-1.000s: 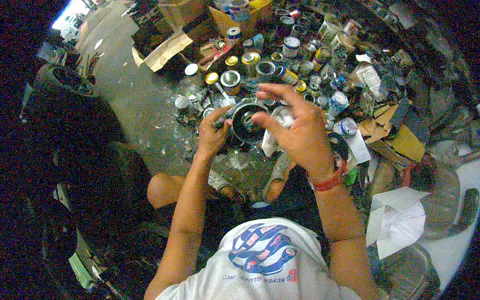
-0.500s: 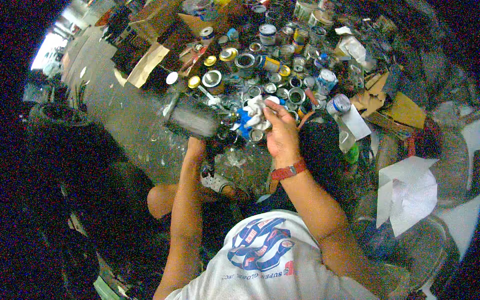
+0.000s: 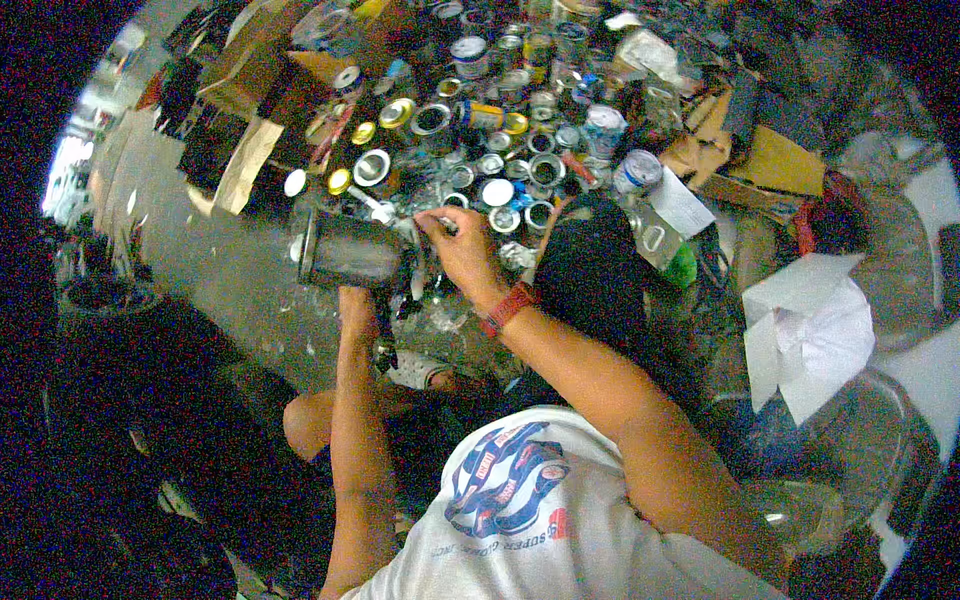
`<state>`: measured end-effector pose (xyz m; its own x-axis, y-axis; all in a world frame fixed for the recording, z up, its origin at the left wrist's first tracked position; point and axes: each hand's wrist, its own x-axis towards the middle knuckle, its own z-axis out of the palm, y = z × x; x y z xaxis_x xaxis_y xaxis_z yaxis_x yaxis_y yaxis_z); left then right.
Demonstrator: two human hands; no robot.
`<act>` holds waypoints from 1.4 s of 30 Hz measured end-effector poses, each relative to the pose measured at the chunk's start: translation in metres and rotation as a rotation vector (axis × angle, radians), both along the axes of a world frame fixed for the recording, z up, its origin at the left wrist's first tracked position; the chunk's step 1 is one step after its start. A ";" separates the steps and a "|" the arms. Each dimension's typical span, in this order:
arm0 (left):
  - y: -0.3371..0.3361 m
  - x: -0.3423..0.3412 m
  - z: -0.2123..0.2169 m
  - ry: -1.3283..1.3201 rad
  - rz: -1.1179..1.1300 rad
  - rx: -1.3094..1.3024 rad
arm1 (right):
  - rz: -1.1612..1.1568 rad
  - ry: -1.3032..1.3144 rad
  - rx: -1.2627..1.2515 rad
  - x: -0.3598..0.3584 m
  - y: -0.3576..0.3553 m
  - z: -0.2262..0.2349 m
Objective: The person sits on the floor and sorts through a large pile of metal cans and other debris. They pick up individual cans, wipe them with a white cloth, and place them back into the pile. The person also handles a small white plastic cap and a metal funnel, wiping and inspecting them before returning them to the pile.
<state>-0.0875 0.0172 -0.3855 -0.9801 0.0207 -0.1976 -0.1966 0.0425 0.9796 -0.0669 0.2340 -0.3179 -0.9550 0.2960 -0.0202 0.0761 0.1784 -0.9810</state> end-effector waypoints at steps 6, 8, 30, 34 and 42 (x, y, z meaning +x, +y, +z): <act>-0.010 -0.017 -0.038 0.222 -0.042 -0.016 | -0.020 0.167 -0.205 -0.015 -0.012 -0.029; -0.018 -0.019 -0.034 0.119 -0.065 -0.051 | 0.039 0.059 -0.236 -0.034 0.002 -0.027; 0.069 -0.047 -0.009 -0.099 0.177 -0.477 | -0.191 -0.335 1.070 0.114 0.334 -0.085; 0.084 -0.047 -0.023 -0.039 0.048 -0.394 | 0.038 -0.382 1.157 0.106 0.313 -0.112; 0.123 -0.059 -0.056 0.092 -0.068 -0.458 | 0.088 -0.418 1.187 0.076 0.308 -0.113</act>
